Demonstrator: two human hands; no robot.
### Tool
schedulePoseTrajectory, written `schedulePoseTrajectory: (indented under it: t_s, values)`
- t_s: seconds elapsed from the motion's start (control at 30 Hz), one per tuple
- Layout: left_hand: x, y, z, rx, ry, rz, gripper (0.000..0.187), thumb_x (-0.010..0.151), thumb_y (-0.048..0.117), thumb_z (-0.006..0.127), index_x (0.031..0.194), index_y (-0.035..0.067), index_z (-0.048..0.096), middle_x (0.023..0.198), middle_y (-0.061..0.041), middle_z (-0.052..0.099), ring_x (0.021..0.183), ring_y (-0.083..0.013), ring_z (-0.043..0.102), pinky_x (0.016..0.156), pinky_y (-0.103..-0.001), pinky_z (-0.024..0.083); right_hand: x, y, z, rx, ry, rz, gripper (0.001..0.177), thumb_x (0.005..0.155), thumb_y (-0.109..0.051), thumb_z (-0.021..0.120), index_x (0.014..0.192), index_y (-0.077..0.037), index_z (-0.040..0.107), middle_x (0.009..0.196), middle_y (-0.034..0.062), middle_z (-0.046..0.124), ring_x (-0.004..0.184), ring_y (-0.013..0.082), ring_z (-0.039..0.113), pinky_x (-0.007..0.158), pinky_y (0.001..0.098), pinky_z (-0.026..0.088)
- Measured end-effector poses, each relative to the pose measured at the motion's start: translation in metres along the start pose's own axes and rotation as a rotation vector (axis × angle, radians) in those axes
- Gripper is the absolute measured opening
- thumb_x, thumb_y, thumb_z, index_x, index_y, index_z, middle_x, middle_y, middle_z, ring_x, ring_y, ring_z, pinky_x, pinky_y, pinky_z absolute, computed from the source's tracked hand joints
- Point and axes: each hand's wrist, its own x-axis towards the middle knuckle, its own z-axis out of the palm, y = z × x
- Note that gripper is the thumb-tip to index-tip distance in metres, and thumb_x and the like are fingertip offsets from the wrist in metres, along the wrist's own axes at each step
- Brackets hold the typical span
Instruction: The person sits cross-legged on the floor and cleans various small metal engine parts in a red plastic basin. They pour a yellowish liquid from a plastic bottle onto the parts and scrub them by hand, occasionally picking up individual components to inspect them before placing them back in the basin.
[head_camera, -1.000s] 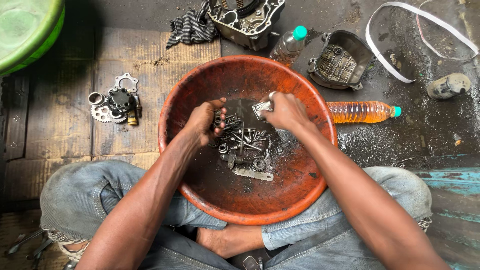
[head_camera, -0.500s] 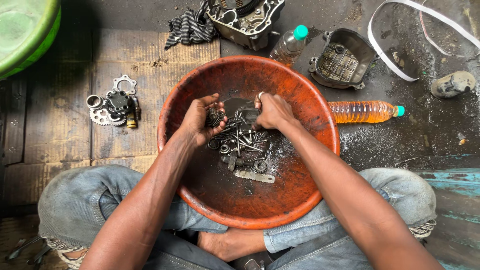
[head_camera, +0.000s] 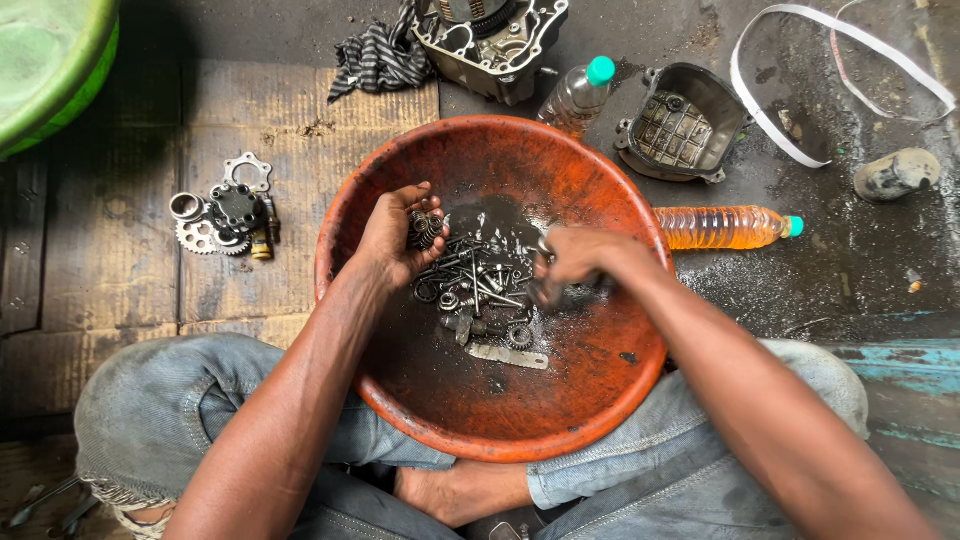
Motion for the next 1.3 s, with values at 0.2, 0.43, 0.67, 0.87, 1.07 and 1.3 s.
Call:
schedulePoseTrajectory:
  t_s: [0.2,0.43,0.67,0.87,1.07,1.3]
  values:
    - [-0.002,0.000,0.001,0.004,0.017,0.000,0.013,0.097,0.026,0.056,0.099,0.013,0.056,0.082,-0.002,0.059,0.064,-0.0158,0.059,0.049,-0.027,0.049,0.051,-0.007,0.007,0.451,0.749,0.297,0.028,0.097,-0.039,0.067,0.104,-0.012,0.071,0.101,0.0156,0.075,0.099,0.0283,0.073,0.090,0.0459,0.057]
    - [0.003,-0.003,-0.013,0.006,0.045,0.029,0.012,0.095,0.024,0.057,0.103,0.015,0.058,0.083,0.000,0.060,0.064,-0.0161,0.058,0.050,-0.028,0.050,0.160,-0.069,0.024,1.520,0.457,-0.182,0.031,0.102,-0.029,0.057,0.101,-0.001,0.071,0.089,0.0131,0.072,0.077,0.0244,0.072,0.062,0.0414,0.059]
    - [0.030,-0.037,-0.004,-0.075,0.008,-0.060,0.018,0.093,0.024,0.048,0.101,0.011,0.058,0.081,-0.006,0.064,0.066,-0.0184,0.062,0.050,-0.030,0.053,0.043,-0.085,-0.006,1.344,0.303,-0.335,0.032,0.102,-0.029,0.059,0.093,-0.002,0.073,0.075,0.0106,0.072,0.065,0.0217,0.066,0.057,0.0421,0.055]
    - [0.031,-0.060,0.002,-0.228,-0.284,-0.134,0.029,0.093,0.025,0.042,0.105,0.007,0.062,0.089,-0.010,0.068,0.076,-0.0215,0.068,0.058,-0.034,0.060,-0.021,-0.089,0.026,0.296,0.920,-0.505,0.022,0.102,-0.019,0.057,0.106,-0.004,0.072,0.087,0.0170,0.074,0.072,0.0275,0.073,0.065,0.0444,0.056]
    - [0.030,-0.100,0.009,-0.211,-0.270,-0.007,0.034,0.095,0.029,0.039,0.105,0.007,0.063,0.086,-0.010,0.068,0.073,-0.0215,0.066,0.058,-0.036,0.059,-0.014,-0.125,0.073,0.342,1.294,-0.386,0.034,0.111,-0.026,0.041,0.106,0.000,0.063,0.097,0.0197,0.068,0.082,0.0304,0.066,0.067,0.0445,0.055]
    - [0.027,-0.113,0.002,-0.157,-0.252,0.078,0.039,0.097,0.035,0.037,0.106,0.008,0.065,0.080,-0.010,0.066,0.065,-0.0207,0.062,0.054,-0.037,0.056,0.001,-0.122,0.067,0.908,0.805,-0.201,0.043,0.109,-0.040,0.033,0.094,-0.006,0.055,0.081,0.0154,0.063,0.074,0.0287,0.065,0.060,0.0429,0.054]
